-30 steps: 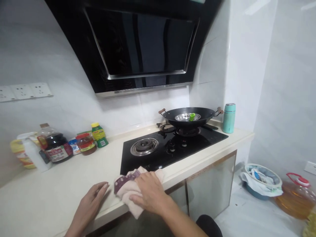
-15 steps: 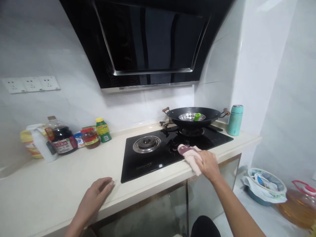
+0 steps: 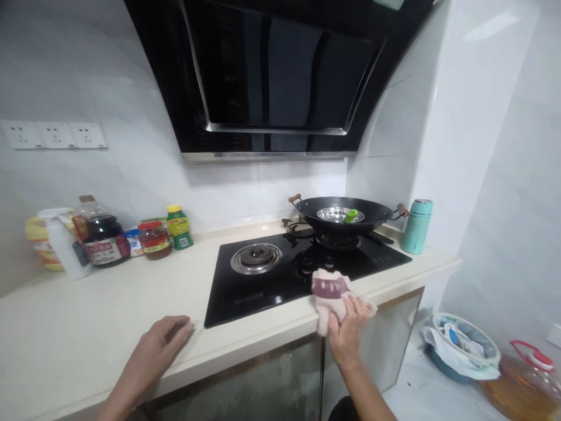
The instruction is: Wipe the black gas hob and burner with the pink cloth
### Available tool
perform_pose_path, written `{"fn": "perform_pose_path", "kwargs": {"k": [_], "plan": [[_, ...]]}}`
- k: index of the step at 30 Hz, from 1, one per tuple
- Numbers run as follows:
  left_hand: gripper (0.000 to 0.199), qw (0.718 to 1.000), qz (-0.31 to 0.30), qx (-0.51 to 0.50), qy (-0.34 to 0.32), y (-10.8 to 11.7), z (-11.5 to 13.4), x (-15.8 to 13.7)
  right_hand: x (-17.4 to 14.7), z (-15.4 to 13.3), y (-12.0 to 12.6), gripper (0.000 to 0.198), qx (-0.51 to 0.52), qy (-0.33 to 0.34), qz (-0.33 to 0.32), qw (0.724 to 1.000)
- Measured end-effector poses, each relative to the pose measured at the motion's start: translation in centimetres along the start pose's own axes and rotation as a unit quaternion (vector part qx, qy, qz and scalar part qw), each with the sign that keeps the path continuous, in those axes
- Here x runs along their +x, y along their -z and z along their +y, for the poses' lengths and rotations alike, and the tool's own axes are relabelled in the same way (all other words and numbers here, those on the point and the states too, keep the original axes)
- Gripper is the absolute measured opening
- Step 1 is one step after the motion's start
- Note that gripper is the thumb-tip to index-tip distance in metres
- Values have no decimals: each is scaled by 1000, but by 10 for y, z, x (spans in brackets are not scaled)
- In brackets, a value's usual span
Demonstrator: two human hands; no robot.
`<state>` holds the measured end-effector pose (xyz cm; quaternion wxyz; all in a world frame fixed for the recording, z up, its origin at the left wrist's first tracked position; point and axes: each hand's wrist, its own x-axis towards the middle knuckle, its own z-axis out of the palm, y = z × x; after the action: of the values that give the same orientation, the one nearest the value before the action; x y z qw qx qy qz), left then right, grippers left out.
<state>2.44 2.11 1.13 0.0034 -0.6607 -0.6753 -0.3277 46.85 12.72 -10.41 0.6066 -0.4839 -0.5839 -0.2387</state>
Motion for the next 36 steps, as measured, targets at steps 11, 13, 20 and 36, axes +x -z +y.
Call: {"fn": "perform_pose_path", "kwargs": {"k": [11, 13, 20, 36], "plan": [[43, 1000, -5, 6, 0, 2, 2, 1, -30, -196, 6, 61, 125, 139, -193, 963], [42, 1000, -2, 0, -1, 2, 3, 1, -26, -207, 5, 63, 131, 175, -209, 953], [38, 1000, 6, -5, -14, 4, 9, -5, 3, -140, 12, 62, 164, 297, -275, 900], [35, 1000, 4, -20, 2, 6, 21, -10, 56, 57, 43, 58, -93, 187, -338, 918]]}}
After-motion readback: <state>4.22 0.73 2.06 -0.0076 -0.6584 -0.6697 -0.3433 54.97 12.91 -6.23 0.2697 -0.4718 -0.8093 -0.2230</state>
